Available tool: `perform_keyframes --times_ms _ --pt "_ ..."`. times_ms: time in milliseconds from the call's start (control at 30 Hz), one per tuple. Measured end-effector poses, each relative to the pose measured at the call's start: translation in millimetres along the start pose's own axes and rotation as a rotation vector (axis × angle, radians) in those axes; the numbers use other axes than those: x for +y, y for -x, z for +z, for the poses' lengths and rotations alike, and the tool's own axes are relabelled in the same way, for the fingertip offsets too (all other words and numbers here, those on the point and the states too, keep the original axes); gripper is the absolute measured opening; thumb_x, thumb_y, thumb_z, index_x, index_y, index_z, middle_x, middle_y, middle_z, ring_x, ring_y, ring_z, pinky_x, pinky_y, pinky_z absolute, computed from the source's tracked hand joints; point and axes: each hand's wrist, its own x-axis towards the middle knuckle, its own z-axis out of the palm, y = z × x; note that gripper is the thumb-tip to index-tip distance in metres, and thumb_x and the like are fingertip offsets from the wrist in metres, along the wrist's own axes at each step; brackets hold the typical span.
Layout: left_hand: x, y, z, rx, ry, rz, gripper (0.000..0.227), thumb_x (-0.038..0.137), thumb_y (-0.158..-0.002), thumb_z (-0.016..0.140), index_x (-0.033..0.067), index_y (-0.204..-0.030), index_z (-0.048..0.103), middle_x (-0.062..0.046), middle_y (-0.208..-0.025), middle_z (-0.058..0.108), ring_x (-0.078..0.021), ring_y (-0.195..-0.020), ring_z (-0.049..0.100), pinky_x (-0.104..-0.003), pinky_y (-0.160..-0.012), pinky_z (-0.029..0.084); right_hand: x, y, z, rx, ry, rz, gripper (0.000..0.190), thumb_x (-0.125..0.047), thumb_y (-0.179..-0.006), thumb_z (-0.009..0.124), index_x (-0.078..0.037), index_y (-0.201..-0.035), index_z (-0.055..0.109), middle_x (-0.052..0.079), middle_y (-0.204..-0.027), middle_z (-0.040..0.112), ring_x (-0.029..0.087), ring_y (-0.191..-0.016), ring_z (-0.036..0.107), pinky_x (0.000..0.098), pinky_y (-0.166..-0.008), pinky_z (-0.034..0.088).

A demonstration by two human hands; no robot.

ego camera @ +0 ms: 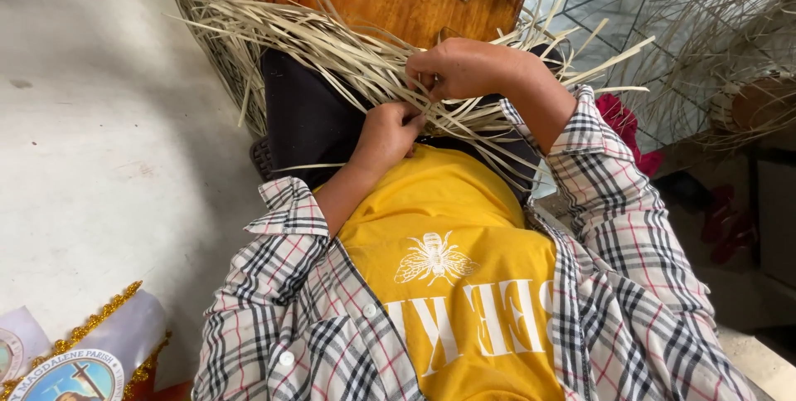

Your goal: Weaving dried palm leaves into a complex pattern to create a craft item

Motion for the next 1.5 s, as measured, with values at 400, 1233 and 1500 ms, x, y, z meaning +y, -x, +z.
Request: perform_keyframes --times_ms 400,1233,1500 --pt "-23.4 -10.4 -4.5 0.256 -0.233 0.434 0.017 0.01 -0.091 0.075 0.0039 -0.079 0.066 -0.012 -0.077 0.056 -0.0336 -0.07 0.059 -0.048 -0.06 0.042 0.8 2.6 -2.6 0.162 -0.028 -0.034 0.017 -0.006 -0.096 0.073 -0.012 -0.111 0.071 0.0 -0.083 0.067 0.019 -0.071 0.063 0.0373 -0.066 0.046" --pt "-29.9 10.6 -17.6 0.32 -0.65 0.399 0.012 0.017 -0.09 0.072 0.0061 -0.091 0.066 -0.015 -0.092 0.059 -0.0402 -0.09 0.056 -0.053 -0.07 0.05 10.4 -15.7 26.3 0.289 0.17 -0.163 0.057 -0.011 -0.087 0.083 -0.014 -0.141 0.065 0.004 -0.103 0.081 0.03 -0.084 0.077 0.0451 -0.062 0.054" --pt "-40.8 14.6 -18.4 0.225 -0.558 0.349 0.017 0.006 -0.098 0.064 0.0069 -0.099 0.047 -0.013 -0.067 0.055 -0.0352 -0.052 0.054 -0.048 -0.046 0.035 20.3 -25.1 40.2 0.473 0.281 -0.186 0.04 -0.013 -0.087 0.087 -0.015 -0.125 0.076 -0.001 -0.083 0.081 0.022 -0.068 0.076 0.0395 -0.05 0.053"
